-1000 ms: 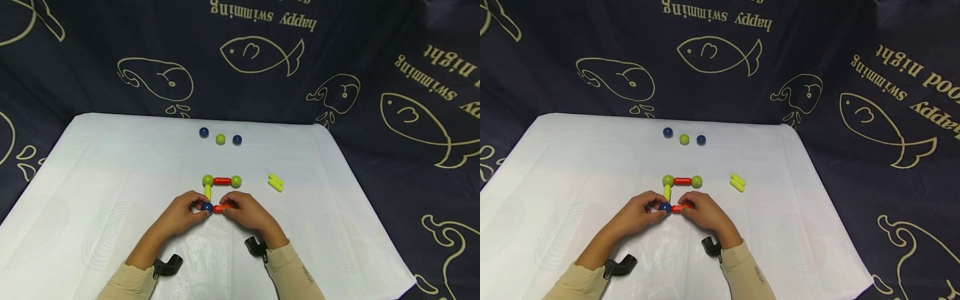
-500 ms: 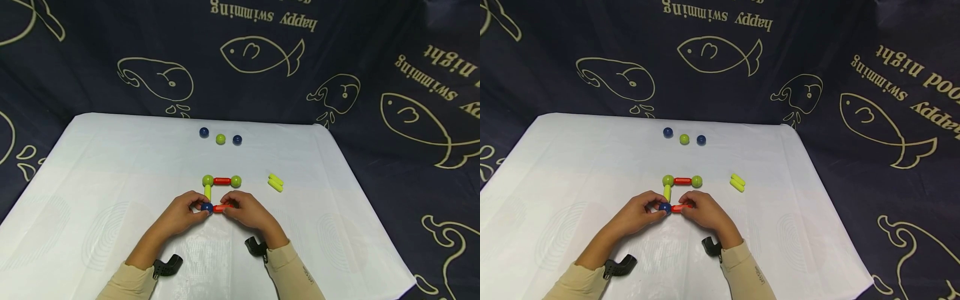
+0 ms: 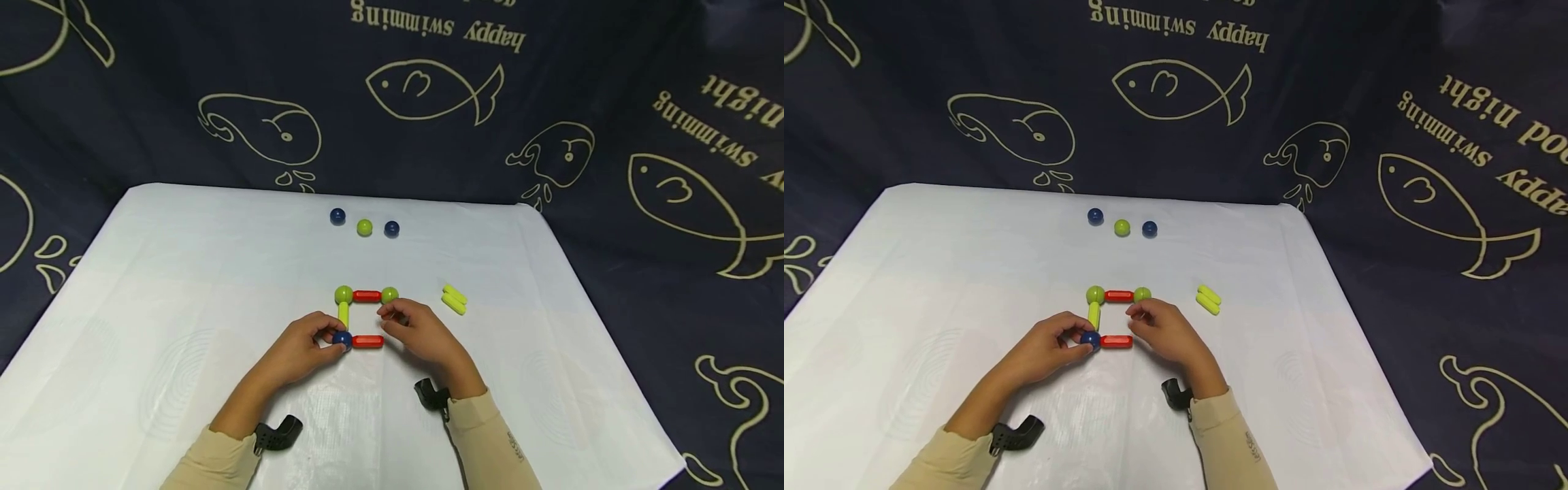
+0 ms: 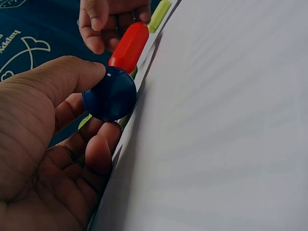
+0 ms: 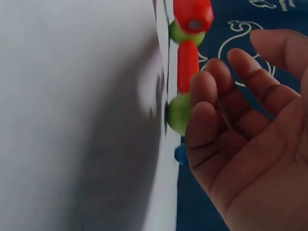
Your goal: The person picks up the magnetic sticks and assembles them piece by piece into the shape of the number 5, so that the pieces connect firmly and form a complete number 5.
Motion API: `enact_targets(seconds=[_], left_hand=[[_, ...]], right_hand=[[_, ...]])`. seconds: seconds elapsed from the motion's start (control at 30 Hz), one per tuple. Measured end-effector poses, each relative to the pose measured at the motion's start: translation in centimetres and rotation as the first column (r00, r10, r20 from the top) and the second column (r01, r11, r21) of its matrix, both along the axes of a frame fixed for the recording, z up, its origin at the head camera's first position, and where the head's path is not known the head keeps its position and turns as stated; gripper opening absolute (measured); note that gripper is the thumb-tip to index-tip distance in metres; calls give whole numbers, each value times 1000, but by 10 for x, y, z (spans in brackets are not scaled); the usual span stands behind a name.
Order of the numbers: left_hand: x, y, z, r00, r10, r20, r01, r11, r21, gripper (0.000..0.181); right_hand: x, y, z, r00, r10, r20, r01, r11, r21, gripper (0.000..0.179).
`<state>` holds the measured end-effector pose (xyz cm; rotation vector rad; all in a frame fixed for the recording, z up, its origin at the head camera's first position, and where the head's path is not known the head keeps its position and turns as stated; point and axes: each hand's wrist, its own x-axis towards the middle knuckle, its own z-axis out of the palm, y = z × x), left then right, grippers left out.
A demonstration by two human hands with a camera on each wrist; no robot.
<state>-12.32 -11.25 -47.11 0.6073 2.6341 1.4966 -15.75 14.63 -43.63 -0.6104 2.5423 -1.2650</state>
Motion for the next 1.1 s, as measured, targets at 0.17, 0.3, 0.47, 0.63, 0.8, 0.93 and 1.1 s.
enact_targets(seconds=[0.17,0.3,0.47,0.63,0.8,0.93,1.1], left_hand=[[1,-1,0,1000,1,3,-1,1000,-3,21],[1,-1,1,1000,-3,8,3,1000,2,22],[0,0,-1,1000,-4,14,4,1000,7,22],[1,0,-1,1000,-4,0,4,1000,12,21],[1,-1,-2,1000,-2,2,2,1000,19,22],[0,-1,-3,1000,4,10,-4,1000,12,22],[-1,-1,-3,1000,-2,12,2,1000,6,23]], right_hand=[[-19,7,11,998,10,-64,-8,999,32,19],[-40,9,20,996,-1,-90,8,997,77,20],[-67,9,28,995,-20,-96,32,992,119,24],[-95,5,34,993,-10,-118,26,991,133,26],[-122,-2,36,992,-4,-127,23,988,153,28],[-145,-3,31,992,-42,-116,60,985,160,26],[-169,2,17,984,-169,-53,175,974,143,29]])
